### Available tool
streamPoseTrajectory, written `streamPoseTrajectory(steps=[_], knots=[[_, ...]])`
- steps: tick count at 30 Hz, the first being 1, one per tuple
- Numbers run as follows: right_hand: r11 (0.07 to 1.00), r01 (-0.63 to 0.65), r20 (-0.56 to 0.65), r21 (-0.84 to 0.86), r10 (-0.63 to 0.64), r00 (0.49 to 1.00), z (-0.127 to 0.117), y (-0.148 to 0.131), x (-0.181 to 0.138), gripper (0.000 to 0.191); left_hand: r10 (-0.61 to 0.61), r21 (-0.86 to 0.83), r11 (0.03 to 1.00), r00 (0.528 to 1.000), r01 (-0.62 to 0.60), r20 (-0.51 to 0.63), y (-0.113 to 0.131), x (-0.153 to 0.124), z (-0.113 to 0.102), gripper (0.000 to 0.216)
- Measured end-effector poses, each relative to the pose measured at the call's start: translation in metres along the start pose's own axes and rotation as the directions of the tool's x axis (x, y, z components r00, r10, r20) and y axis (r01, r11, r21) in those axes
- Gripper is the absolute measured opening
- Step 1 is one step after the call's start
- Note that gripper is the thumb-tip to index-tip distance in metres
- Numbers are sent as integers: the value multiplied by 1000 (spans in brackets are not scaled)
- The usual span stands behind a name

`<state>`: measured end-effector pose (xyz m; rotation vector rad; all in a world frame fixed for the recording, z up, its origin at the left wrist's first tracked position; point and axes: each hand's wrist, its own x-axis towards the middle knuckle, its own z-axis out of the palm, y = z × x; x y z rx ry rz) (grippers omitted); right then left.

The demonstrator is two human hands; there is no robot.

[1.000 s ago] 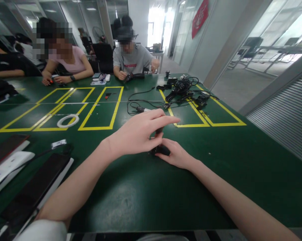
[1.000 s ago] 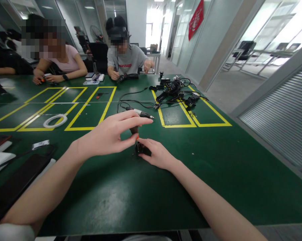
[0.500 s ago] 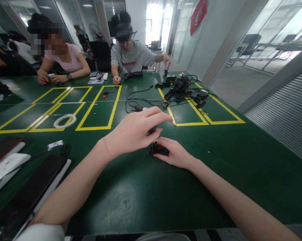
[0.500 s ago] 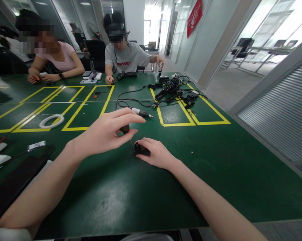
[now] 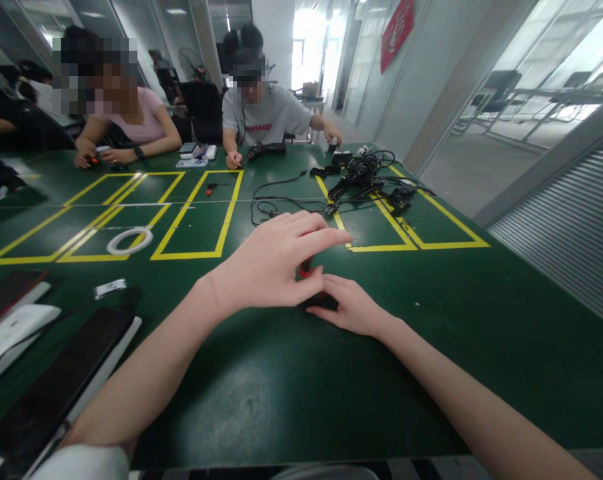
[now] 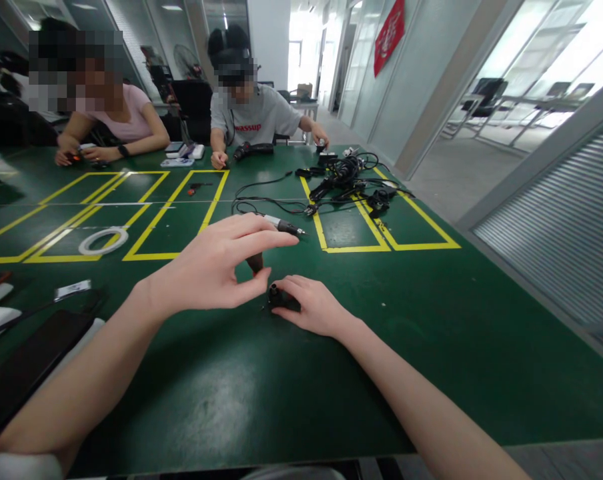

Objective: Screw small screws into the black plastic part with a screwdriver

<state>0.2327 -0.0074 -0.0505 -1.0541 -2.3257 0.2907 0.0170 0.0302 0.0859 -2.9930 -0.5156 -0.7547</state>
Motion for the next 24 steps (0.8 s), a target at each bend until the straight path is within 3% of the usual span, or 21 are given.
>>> streamPoseTrajectory(steps=[14, 19, 24], knots=[[999, -27, 1, 39, 27, 1000, 1, 0, 0, 24, -35, 41, 999, 999, 35, 7, 4, -1, -2, 46], [999, -26, -10, 38, 27, 1000, 1, 0, 0, 23, 9, 61, 998, 1000, -8, -16, 6, -1, -1, 45], [998, -51, 7, 46, 51, 999, 2, 0, 0, 23, -40, 87, 995, 999, 39, 7, 5, -1, 0, 50]])
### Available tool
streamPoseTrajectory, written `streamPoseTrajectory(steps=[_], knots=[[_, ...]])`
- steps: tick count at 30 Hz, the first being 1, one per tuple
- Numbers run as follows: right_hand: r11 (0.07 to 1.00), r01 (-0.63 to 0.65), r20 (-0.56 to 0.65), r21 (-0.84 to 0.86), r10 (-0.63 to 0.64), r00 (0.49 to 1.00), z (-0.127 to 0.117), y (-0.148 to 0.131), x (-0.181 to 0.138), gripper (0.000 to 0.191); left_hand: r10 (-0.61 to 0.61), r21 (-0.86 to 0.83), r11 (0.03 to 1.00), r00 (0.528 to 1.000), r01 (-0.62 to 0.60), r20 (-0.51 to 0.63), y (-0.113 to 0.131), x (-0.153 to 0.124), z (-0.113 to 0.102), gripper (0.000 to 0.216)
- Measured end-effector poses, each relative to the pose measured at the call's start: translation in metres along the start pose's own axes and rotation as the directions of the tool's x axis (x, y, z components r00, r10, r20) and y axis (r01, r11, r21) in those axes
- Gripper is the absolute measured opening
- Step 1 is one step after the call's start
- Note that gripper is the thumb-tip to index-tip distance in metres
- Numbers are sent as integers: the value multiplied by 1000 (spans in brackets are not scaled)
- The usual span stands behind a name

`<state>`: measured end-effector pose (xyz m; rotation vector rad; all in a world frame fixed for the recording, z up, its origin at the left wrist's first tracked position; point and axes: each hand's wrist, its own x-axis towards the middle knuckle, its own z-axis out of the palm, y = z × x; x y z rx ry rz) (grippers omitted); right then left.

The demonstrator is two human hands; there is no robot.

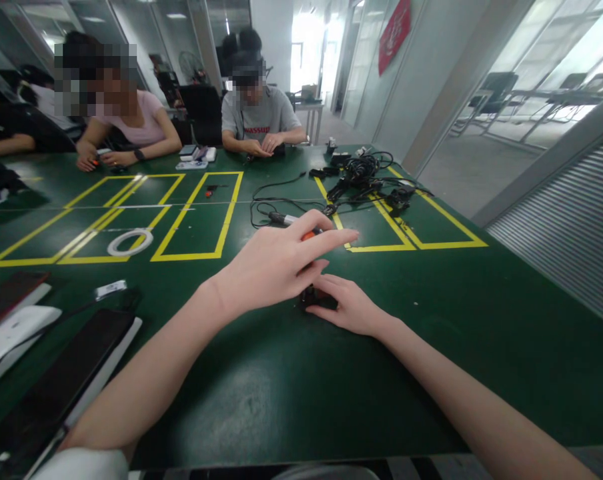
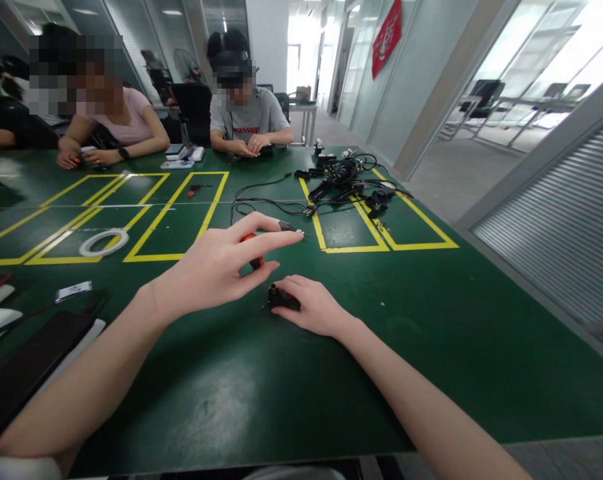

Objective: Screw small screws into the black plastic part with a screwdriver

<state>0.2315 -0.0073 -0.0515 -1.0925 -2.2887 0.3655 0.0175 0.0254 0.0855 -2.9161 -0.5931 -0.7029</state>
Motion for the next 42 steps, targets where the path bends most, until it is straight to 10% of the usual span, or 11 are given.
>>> streamPoseTrajectory(steps=[42], knots=[[999, 37, -21, -26, -38, 999, 1, 2, -1, 23, 1, -104, 995, 1000, -1, 5, -1, 0, -2, 62]])
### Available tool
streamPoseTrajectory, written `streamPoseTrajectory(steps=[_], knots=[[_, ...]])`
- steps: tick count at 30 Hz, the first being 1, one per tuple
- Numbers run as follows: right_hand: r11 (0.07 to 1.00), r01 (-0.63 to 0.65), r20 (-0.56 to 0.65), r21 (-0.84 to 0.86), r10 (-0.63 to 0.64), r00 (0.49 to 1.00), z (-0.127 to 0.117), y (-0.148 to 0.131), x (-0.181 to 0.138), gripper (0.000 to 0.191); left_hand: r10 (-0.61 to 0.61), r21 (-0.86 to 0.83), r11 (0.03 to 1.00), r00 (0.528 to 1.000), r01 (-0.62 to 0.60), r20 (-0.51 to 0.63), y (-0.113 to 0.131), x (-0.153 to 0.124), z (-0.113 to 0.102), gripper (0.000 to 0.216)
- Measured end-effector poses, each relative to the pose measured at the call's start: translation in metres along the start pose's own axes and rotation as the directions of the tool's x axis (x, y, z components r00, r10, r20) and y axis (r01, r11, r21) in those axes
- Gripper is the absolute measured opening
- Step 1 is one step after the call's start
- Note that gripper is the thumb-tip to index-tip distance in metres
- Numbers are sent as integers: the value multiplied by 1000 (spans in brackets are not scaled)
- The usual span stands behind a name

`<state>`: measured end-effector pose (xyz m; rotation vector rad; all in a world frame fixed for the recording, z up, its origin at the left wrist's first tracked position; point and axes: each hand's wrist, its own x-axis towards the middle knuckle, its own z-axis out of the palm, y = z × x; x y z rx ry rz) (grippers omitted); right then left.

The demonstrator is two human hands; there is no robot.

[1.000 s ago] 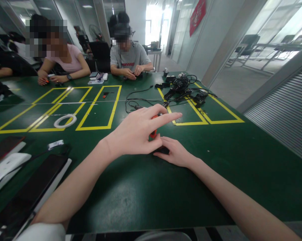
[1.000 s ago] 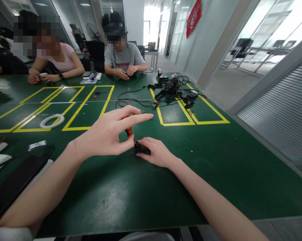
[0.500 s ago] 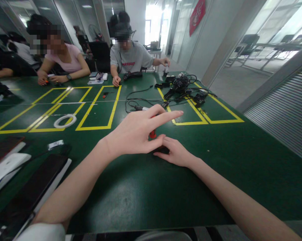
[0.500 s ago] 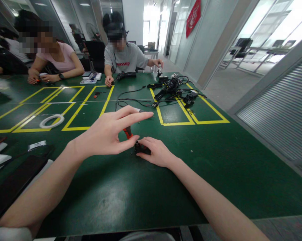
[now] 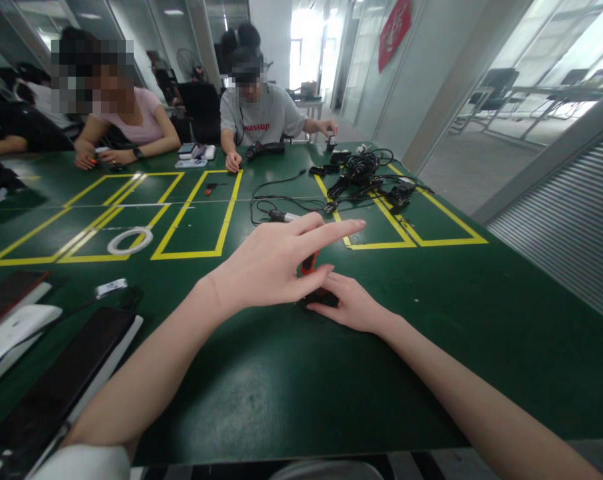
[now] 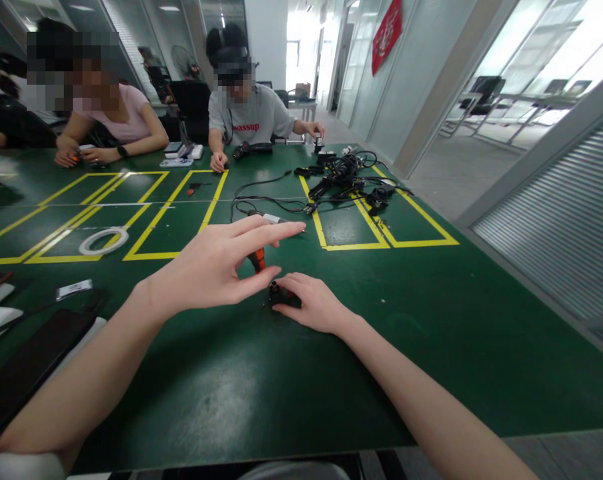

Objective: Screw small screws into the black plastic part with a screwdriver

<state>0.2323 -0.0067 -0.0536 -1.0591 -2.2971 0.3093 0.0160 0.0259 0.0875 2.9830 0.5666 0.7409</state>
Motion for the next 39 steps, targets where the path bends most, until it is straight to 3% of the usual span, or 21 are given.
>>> streamPoseTrajectory(steps=[4, 8, 13, 16, 19, 26, 29, 33, 36, 39], knots=[[1000, -7, 9, 1, 7, 1000, 0, 0, 0, 22, 35, -30, 999, 999, -35, -15, -1, 0, 1, 58], [1000, -7, 9, -4, 7, 1000, 0, 0, 0, 24, -16, -105, 994, 1000, 15, -9, -1, 0, 2, 54], [1000, 3, 2, -4, -3, 1000, -1, -1, 1, 24, -111, -337, 934, 993, 115, 33, 1, 2, -5, 43], [1000, -1, 12, 5, 1, 1000, -2, -2, 1, 24, -186, -553, 793, 966, 257, 182, 1, 2, -15, 41], [1000, -5, 16, 16, 5, 1000, -2, -1, 0, 22, -202, -734, 559, 922, 386, 331, -4, 2, -22, 38], [1000, -14, 19, 21, 13, 1000, -2, 1, -1, 22, -154, -872, 82, 871, 483, 468, -23, 6, -10, 27], [1000, -4, 15, 24, 3, 1000, -2, 1, -1, 25, -246, -882, 39, 860, 469, 447, -28, 7, -5, 29], [1000, 5, 20, 22, -5, 1000, -1, 1, -1, 24, -371, -885, 65, 834, 461, 407, -25, 9, -2, 32], [1000, 7, 14, 15, -7, 1000, -1, 0, -1, 25, -372, -873, 65, 823, 484, 429, -21, 9, -2, 33], [1000, 7, 11, 14, -7, 1000, -2, -1, 0, 25, -312, -868, -2, 824, 496, 472, -22, 9, -3, 35]])
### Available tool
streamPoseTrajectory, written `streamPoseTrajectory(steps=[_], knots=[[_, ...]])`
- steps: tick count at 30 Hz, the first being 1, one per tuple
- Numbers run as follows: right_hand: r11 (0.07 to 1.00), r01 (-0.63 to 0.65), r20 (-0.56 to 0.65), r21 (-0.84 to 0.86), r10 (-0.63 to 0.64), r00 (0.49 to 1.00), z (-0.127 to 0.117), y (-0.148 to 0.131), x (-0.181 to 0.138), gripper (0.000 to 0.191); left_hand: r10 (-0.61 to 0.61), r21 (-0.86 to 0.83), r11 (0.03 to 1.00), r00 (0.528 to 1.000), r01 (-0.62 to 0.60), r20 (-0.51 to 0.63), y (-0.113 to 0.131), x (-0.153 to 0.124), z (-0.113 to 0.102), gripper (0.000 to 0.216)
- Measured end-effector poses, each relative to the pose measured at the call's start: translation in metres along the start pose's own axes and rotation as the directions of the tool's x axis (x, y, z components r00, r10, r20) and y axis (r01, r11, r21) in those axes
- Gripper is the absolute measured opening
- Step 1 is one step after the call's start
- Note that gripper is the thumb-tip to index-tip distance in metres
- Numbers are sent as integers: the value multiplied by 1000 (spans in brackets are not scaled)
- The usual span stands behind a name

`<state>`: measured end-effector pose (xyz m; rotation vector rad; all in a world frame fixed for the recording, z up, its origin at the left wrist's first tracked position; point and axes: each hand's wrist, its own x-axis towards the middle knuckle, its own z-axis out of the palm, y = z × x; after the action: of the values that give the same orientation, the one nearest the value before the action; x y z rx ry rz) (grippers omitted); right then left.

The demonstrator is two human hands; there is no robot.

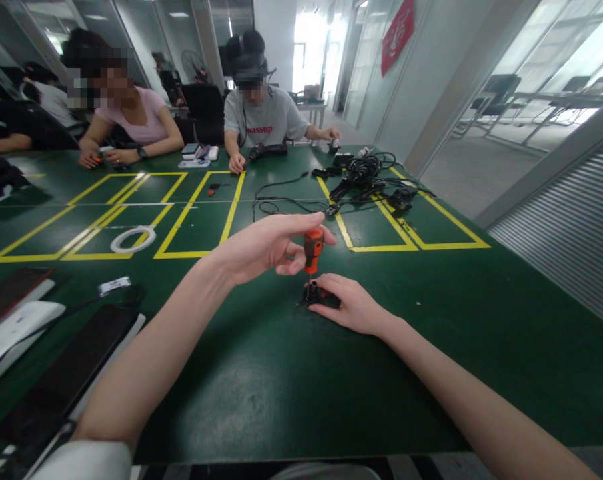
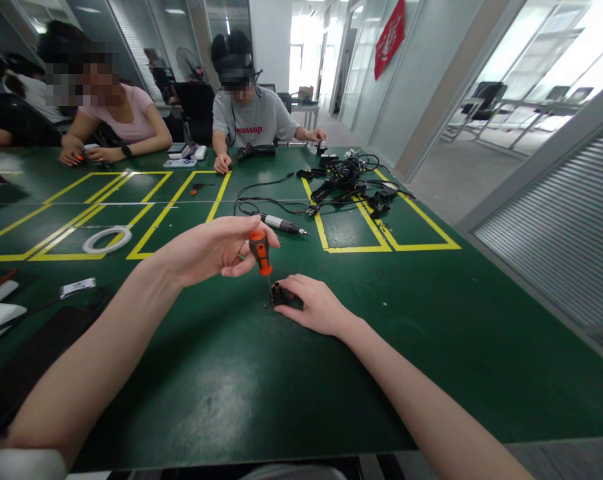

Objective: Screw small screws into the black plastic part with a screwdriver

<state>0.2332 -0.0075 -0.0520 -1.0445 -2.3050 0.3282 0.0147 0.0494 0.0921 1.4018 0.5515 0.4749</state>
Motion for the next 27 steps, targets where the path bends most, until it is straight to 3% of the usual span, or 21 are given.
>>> streamPoseTrajectory(steps=[4, 11, 17, 24, 27], knots=[[1000, 7, -6, -8, -8, 1000, 0, 0, 0, 25, -10, -57, 998, 999, 13, 44, 0, 2, -4, 31], [1000, -13, 10, 1, 13, 1000, 0, 1, 0, 25, 38, 93, 995, 999, -36, -18, 2, -3, -1, 36], [1000, -18, 6, 0, 18, 1000, 0, -1, 0, 26, 15, -18, 1000, 994, -13, 112, 1, -1, -6, 36], [1000, -14, 13, 12, 14, 1000, -1, -1, 0, 24, 44, 53, 998, 999, -44, -8, 0, -1, -5, 45], [1000, -14, 9, 11, 14, 1000, -1, -1, 0, 23, 57, 46, 997, 998, -58, 9, -1, -1, -4, 36]])
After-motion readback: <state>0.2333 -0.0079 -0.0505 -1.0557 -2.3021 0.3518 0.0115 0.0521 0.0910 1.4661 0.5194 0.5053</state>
